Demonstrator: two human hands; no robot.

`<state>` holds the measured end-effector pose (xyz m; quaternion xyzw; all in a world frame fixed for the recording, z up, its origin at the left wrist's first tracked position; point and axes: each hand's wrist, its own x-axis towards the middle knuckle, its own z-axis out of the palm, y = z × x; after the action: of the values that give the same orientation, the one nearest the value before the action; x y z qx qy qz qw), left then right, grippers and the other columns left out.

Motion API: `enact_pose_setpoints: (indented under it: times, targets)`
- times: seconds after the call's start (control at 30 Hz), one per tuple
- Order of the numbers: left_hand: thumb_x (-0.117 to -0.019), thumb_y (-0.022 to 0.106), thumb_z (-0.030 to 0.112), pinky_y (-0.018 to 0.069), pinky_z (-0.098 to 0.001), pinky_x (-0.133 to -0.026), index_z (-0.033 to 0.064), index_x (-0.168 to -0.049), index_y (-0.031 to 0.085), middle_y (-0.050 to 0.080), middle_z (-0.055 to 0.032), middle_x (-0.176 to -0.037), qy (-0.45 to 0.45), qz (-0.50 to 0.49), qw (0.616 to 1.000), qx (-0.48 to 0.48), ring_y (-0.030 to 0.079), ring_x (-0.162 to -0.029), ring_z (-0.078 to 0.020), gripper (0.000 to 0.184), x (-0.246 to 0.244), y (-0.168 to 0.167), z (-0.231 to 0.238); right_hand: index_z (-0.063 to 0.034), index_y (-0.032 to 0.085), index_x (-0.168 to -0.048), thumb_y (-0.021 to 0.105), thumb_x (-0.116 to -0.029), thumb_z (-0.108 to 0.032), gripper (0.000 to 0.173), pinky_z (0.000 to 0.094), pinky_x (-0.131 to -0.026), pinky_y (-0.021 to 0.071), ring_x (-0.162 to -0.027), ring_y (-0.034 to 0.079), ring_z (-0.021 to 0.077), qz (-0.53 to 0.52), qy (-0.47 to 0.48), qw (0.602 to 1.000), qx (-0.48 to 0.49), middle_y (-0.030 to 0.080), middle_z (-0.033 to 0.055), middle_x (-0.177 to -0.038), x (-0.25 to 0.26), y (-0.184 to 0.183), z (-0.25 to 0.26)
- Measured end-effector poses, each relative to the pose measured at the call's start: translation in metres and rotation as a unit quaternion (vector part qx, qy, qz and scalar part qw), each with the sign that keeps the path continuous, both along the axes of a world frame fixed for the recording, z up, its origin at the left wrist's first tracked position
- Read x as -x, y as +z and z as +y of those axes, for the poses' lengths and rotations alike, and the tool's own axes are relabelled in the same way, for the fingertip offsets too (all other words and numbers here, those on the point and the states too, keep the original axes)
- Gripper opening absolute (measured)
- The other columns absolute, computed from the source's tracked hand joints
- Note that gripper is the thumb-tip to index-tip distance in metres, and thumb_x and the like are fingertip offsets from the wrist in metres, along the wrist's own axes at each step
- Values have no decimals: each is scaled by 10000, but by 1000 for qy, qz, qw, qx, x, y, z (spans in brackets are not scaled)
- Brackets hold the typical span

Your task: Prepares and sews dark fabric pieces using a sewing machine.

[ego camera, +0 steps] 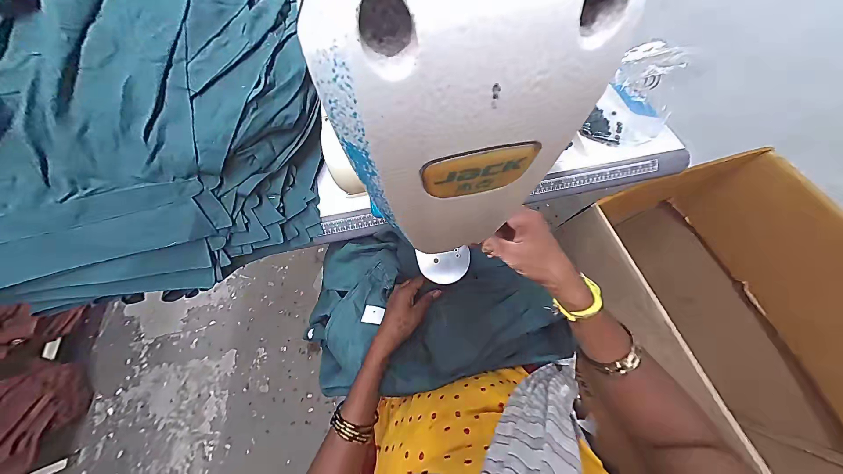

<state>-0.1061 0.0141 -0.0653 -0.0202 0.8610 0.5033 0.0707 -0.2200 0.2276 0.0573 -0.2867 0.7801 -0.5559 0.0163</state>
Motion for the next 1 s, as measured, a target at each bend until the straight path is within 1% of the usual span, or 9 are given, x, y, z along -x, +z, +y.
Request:
enact_pose_setpoints:
  times: [0.1, 0.27, 0.33, 0.4, 0.6, 0.67, 0.8, 0.9, 1.0]
  targets:
    - [-1050, 510, 243, 485, -451, -929, -14, -1109, 721, 718, -100, -934, 17, 30, 999, -20, 662, -917, -172, 338, -10, 14, -2, -99, 567, -854, 813, -784, -70, 257, 149, -602, 464, -625, 528, -34, -53, 38, 998, 11, 548, -72, -688, 1, 14, -32]
    - [-1037, 512, 154, 362, -433, -1187, -44, -1043, 747, 763, -92, -1001, 69, 84, 993, -43, 692, -1102, -135, 307, -36, 43, 9, -73, 571, -850, 804, -754, -29, 256, 161, -577, 437, -626, 519, -11, -34, 8, 999, 0, 542, -43, -696, -4, 11, -40]
    - [-1044, 505, 167, 461, -288, -1058, -23, -1051, 738, 745, -35, -968, 66, 66, 993, -78, 671, -990, -21, 301, -37, 54, 17, -57, 558, -875, 785, -766, -9, 256, 155, -568, 414, -629, 501, 1, -26, 32, 999, 28, 520, -27, -714, -5, 6, -32]
    - [-1054, 495, 193, 482, -131, -717, 31, -1029, 719, 664, 68, -840, 69, 50, 989, -123, 578, -751, 76, 278, -34, 65, 19, -106, 546, -959, 769, -821, -30, 274, 128, -570, 482, -624, 545, -38, -94, 70, 990, 75, 561, -81, -738, -2, 0, -15]
    - [-1077, 437, 154, 512, -151, -713, 59, -1034, 648, 635, 89, -827, 74, 25, 971, -227, 602, -758, 40, 235, -44, 84, 14, -37, 743, -985, 778, -873, -461, 440, 240, -820, 548, -923, 643, 83, 38, 44, 998, -33, 691, 70, -973, -58, -39, 3]
    - [-1077, 435, 147, 515, -160, -716, 50, -1046, 640, 638, 83, -832, 58, 40, 971, -227, 608, -761, 31, 228, -44, 83, 17, -58, 783, -981, 786, -884, -376, 332, 270, -908, 525, -1009, 654, 135, 47, 1, 999, -14, 732, 92, -1000, -78, -51, -5]
    - [-1080, 422, 148, 524, -156, -718, 51, -1034, 641, 645, 79, -842, 84, 68, 972, -210, 615, -770, 31, 244, -47, 84, 16, -55, 696, -945, 695, -946, -128, 73, 215, -773, 569, -840, 654, 9, -132, -102, 980, 105, 689, -43, -917, -65, -50, 13]
    - [-1078, 434, 182, 522, -165, -722, 48, -1068, 664, 659, 73, -863, 73, 82, 980, -164, 614, -781, 37, 266, -49, 86, 9, -46, 680, -985, 695, -959, -211, 168, 214, -716, 510, -748, 597, 4, -119, -182, 976, -11, 654, -31, -849, -44, -40, 31]
    - [-1087, 451, 213, 537, -163, -709, 12, -1171, 682, 702, 33, -864, -9, 136, 984, -111, 629, -756, 49, 319, -47, 95, 14, -69, 743, -1026, 650, -986, -406, 352, 274, -842, 594, -922, 701, 38, -13, -20, 998, -58, 746, -9, -987, -51, -15, 29]
